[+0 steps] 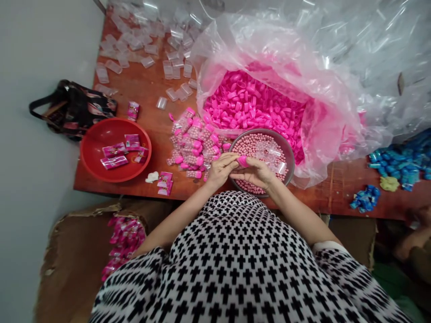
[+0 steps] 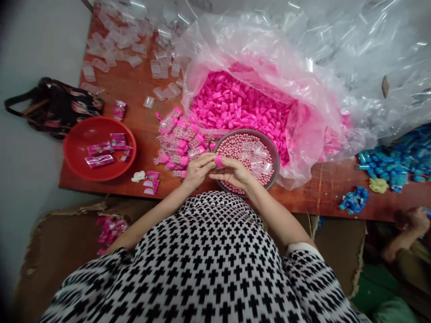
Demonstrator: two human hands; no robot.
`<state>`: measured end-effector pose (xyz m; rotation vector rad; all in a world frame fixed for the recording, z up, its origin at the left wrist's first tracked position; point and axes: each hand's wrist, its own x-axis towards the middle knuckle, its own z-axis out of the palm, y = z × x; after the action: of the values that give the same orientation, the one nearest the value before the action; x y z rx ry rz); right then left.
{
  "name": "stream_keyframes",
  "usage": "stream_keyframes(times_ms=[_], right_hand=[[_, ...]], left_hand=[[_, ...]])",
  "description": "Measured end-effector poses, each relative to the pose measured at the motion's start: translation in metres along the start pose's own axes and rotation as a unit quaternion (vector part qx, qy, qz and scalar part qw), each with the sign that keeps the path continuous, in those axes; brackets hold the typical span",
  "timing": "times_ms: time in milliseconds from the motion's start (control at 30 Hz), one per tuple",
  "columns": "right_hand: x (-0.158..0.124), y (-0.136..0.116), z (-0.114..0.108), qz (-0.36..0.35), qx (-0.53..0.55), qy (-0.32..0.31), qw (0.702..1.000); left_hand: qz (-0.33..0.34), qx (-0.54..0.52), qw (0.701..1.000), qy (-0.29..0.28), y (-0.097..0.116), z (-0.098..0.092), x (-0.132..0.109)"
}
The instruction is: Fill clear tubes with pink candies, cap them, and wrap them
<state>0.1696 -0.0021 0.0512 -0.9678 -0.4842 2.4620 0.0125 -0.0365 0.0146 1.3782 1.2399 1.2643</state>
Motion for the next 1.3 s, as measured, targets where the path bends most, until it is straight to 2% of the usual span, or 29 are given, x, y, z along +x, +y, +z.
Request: stream_keyframes(times_ms=[100, 200, 300, 433, 500, 533, 567, 600, 633, 700, 767, 833, 900, 967, 1033, 1067, 1200, 1300], right_hand=[[0.005, 0.012, 0.004, -0.038, 0.014, 0.068, 0.997], [0.012, 0.023, 0.006, -0.040, 0.049, 0.120, 0.991], [0.016, 0.027, 0.005, -0.008, 0.061, 0.098, 0.993], [0.010, 0.016, -0.010, 0.002, -0.052, 0.027, 0.998], [0.005, 0.002, -0.028, -0.055, -0.156, 0.046, 0.985], [0.002, -0.006, -0.040, -0.096, -0.226, 0.074, 0.966], [-0.001, -0.014, -0.053, -0.141, -0.312, 0.113, 0.933], [-0.002, -0.022, -0.067, -0.179, -0.418, 0.154, 0.877], [-0.003, -0.029, -0.079, -0.190, -0.537, 0.182, 0.802], [-0.002, -0.038, -0.098, -0.162, -0.727, 0.182, 0.642], [0.004, -0.041, -0.108, -0.113, -0.842, 0.147, 0.506], [0.011, -0.039, -0.110, -0.080, -0.898, 0.122, 0.416], [0.018, -0.036, -0.107, -0.068, -0.920, 0.114, 0.369], [0.022, -0.034, -0.103, -0.063, -0.925, 0.112, 0.358], [0.023, -0.033, -0.100, -0.058, -0.918, 0.119, 0.374], [0.024, -0.031, -0.099, -0.058, -0.907, 0.128, 0.397], [0.029, -0.020, -0.097, -0.075, -0.834, 0.131, 0.531], [0.036, -0.008, -0.103, -0.091, -0.799, 0.125, 0.581]], left_hand=[[-0.002, 0.023, 1.000, 0.014, 0.004, 0.005, -0.006], [-0.013, 0.067, 0.997, 0.022, 0.004, 0.009, -0.008], [-0.032, 0.070, 0.997, 0.016, -0.002, 0.010, -0.007], [-0.092, 0.004, 0.996, 0.011, -0.006, 0.008, -0.005], [-0.122, -0.029, 0.992, 0.016, -0.007, 0.000, -0.004], [-0.133, -0.038, 0.990, 0.031, -0.009, -0.007, -0.002], [-0.142, -0.041, 0.987, 0.057, -0.012, -0.017, -0.001], [-0.145, -0.033, 0.984, 0.093, -0.015, -0.030, 0.002], [-0.141, -0.018, 0.981, 0.134, -0.020, -0.044, 0.005], [-0.113, 0.028, 0.972, 0.206, -0.032, -0.073, 0.011], [-0.085, 0.088, 0.970, 0.210, -0.041, -0.094, 0.014], [-0.082, 0.122, 0.969, 0.198, -0.043, -0.099, 0.011], [-0.097, 0.127, 0.971, 0.176, -0.040, -0.088, 0.003], [-0.118, 0.113, 0.976, 0.143, -0.033, -0.068, -0.007], [-0.140, 0.089, 0.980, 0.107, -0.027, -0.047, -0.016], [-0.150, 0.078, 0.981, 0.092, -0.026, -0.039, -0.019], [-0.154, 0.065, 0.984, 0.054, -0.025, -0.019, -0.021], [-0.130, 0.093, 0.986, 0.044, -0.027, -0.010, -0.013]])
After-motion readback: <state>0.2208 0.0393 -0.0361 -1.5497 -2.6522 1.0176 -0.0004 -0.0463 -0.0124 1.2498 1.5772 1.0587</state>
